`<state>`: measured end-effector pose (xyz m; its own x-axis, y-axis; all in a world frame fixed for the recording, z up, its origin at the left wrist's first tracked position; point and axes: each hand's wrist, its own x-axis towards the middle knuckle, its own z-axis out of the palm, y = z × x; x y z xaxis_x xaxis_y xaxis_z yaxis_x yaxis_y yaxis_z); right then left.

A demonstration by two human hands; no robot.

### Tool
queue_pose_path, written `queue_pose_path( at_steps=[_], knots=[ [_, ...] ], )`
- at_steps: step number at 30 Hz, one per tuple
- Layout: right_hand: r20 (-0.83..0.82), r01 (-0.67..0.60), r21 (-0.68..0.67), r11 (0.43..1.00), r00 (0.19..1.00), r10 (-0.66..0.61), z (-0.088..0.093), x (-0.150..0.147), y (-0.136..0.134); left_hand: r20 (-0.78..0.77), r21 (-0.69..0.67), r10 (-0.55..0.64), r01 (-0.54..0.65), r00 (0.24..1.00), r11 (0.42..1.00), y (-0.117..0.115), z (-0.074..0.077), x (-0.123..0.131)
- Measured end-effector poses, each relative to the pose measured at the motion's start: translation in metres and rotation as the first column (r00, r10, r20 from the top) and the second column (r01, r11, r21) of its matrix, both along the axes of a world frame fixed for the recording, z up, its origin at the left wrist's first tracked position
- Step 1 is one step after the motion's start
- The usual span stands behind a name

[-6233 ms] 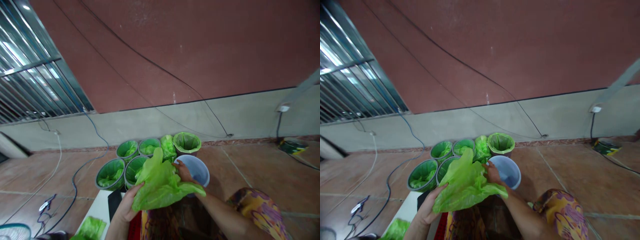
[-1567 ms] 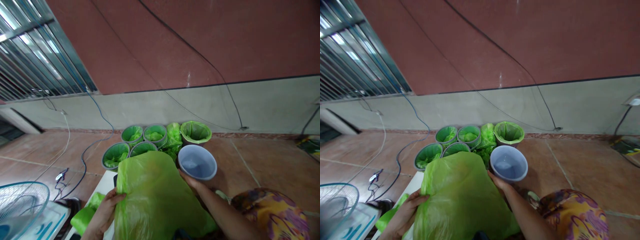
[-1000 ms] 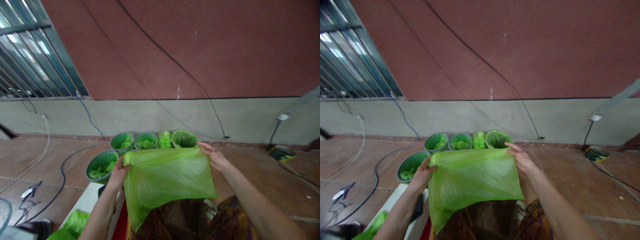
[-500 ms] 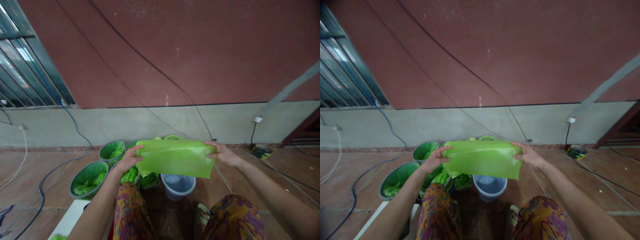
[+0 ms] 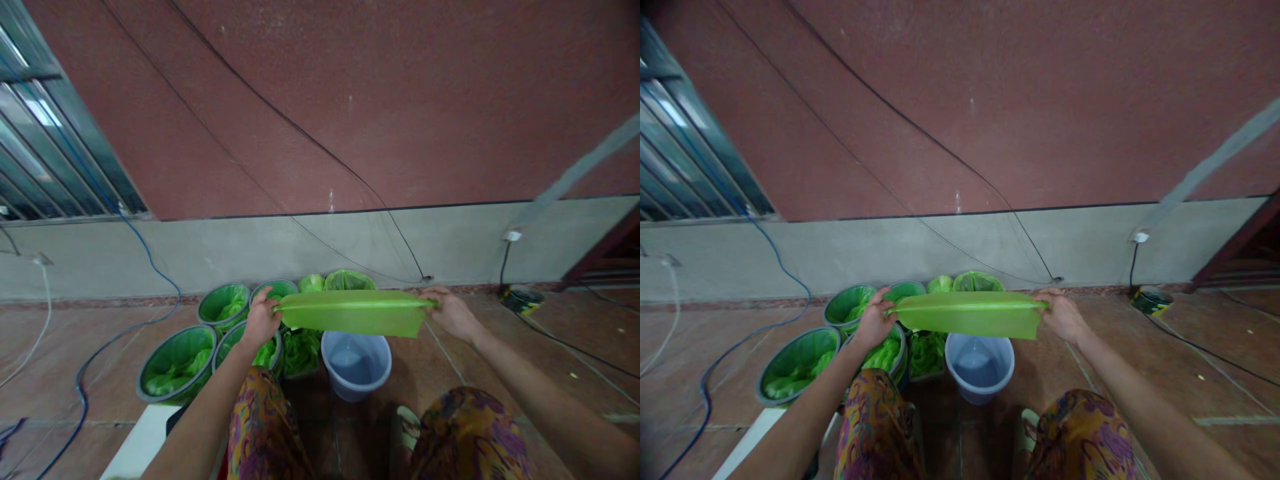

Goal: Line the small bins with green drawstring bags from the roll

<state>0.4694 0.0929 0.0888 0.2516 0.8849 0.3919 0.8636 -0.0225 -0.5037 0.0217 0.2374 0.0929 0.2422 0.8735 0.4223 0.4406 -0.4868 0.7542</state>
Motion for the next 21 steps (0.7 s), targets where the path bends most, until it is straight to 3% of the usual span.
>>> queue_pose_path(
  at_steps=[2, 6, 8, 10, 13, 15, 18, 20, 21],
  knots=[
    [-0.183, -0.014, 0.072, 0.997, 0.983, 0.027, -0.001, 0.001, -0.005, 0.154, -0.069, 0.007, 0.004, 0.988, 0.998, 0.000, -0.001, -0.006],
    [-0.466, 0.023, 0.204, 0.979, 0.882, 0.076, 0.005, -0.011, -0.012, 0.446, -0.267, 0.047, 0.083, 0.894, 0.960, -0.006, 0.004, -0.009],
    [-0.490, 0.072, 0.252, 0.965, 0.869, 0.063, 0.008, -0.021, -0.012, 0.421, -0.231, 0.071, 0.031, 0.904, 0.973, -0.011, 0.010, -0.004],
    [-0.460, 0.136, 0.280, 0.950, 0.888, 0.009, 0.011, -0.030, -0.011, 0.310, -0.116, 0.154, -0.123, 0.938, 0.986, -0.017, 0.017, 0.002],
    [-0.367, 0.252, 0.308, 0.917, 0.921, -0.130, 0.016, -0.039, -0.008, 0.174, 0.015, 0.305, -0.313, 0.936, 0.950, -0.023, 0.028, 0.011],
    [-0.324, 0.315, 0.334, 0.888, 0.923, -0.206, 0.021, -0.041, -0.007, 0.144, 0.031, 0.336, -0.344, 0.931, 0.938, -0.022, 0.034, 0.015],
    [-0.313, 0.317, 0.317, 0.894, 0.925, -0.217, 0.028, -0.037, -0.003, 0.159, -0.071, 0.279, -0.271, 0.947, 0.960, -0.018, 0.040, 0.016],
    [-0.368, 0.274, 0.236, 0.932, 0.913, -0.175, 0.028, -0.031, 0.001, 0.236, -0.269, 0.200, -0.134, 0.951, 0.954, -0.016, 0.041, 0.016],
    [-0.420, 0.255, 0.171, 0.952, 0.893, -0.164, 0.026, -0.028, 0.003, 0.296, -0.391, 0.163, -0.037, 0.941, 0.920, -0.016, 0.041, 0.016]
  ],
)
